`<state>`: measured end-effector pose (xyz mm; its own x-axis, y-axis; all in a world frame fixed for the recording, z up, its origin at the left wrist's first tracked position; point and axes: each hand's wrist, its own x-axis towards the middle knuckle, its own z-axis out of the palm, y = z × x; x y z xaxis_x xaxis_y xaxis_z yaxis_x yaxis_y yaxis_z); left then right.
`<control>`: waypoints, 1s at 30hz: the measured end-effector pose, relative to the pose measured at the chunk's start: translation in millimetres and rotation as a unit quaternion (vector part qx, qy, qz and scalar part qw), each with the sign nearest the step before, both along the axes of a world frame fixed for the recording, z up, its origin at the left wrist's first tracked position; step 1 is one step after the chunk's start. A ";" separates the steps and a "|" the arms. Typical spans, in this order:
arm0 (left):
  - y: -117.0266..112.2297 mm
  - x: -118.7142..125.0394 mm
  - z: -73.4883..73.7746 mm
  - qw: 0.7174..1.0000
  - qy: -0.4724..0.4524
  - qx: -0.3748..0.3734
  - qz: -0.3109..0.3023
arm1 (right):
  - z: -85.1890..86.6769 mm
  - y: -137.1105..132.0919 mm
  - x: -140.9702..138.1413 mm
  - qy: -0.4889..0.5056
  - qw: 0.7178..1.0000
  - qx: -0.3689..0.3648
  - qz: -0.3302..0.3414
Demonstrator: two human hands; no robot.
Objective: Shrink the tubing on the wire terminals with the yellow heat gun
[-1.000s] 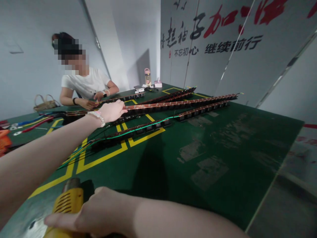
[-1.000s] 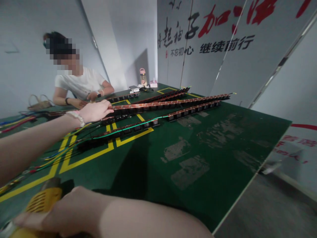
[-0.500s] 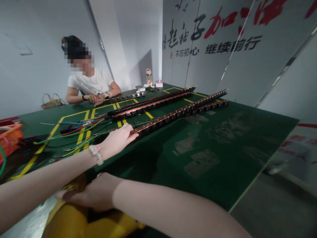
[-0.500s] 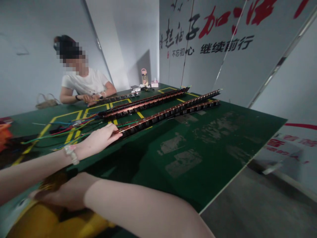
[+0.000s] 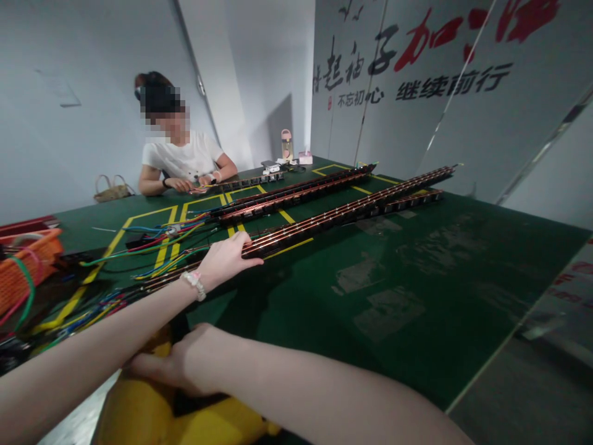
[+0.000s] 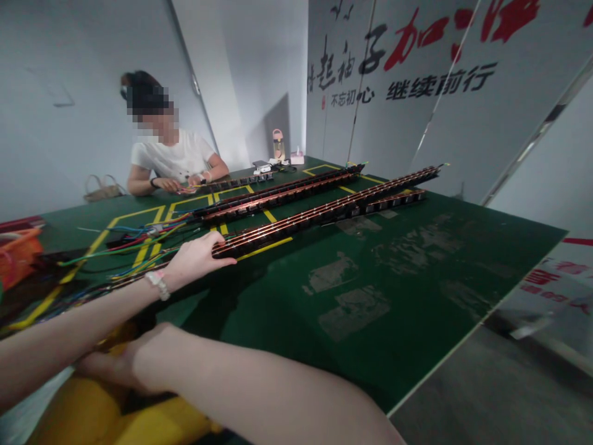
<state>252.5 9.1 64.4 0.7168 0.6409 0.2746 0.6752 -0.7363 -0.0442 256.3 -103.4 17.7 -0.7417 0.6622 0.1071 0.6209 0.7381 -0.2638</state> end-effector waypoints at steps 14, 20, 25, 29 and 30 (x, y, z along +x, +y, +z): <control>23.1 -20.0 42.6 0.976 0.022 0.214 -0.017 | 16.1 1.3 3.1 -0.084 0.993 -0.059 0.050; 14.4 -20.0 50.2 0.975 0.075 0.207 -0.031 | 27.7 -4.3 6.4 -0.088 0.992 -0.078 0.055; 0.4 -20.8 67.9 0.969 0.112 0.214 -0.058 | 50.0 -3.0 27.8 0.024 0.990 -0.125 0.067; -13.3 -18.7 85.3 0.971 0.104 0.210 -0.045 | 43.7 27.3 70.1 0.339 0.883 -0.324 -0.018; -16.6 -17.7 88.7 0.971 0.103 0.211 -0.039 | 38.0 36.3 81.6 0.380 0.869 -0.315 -0.043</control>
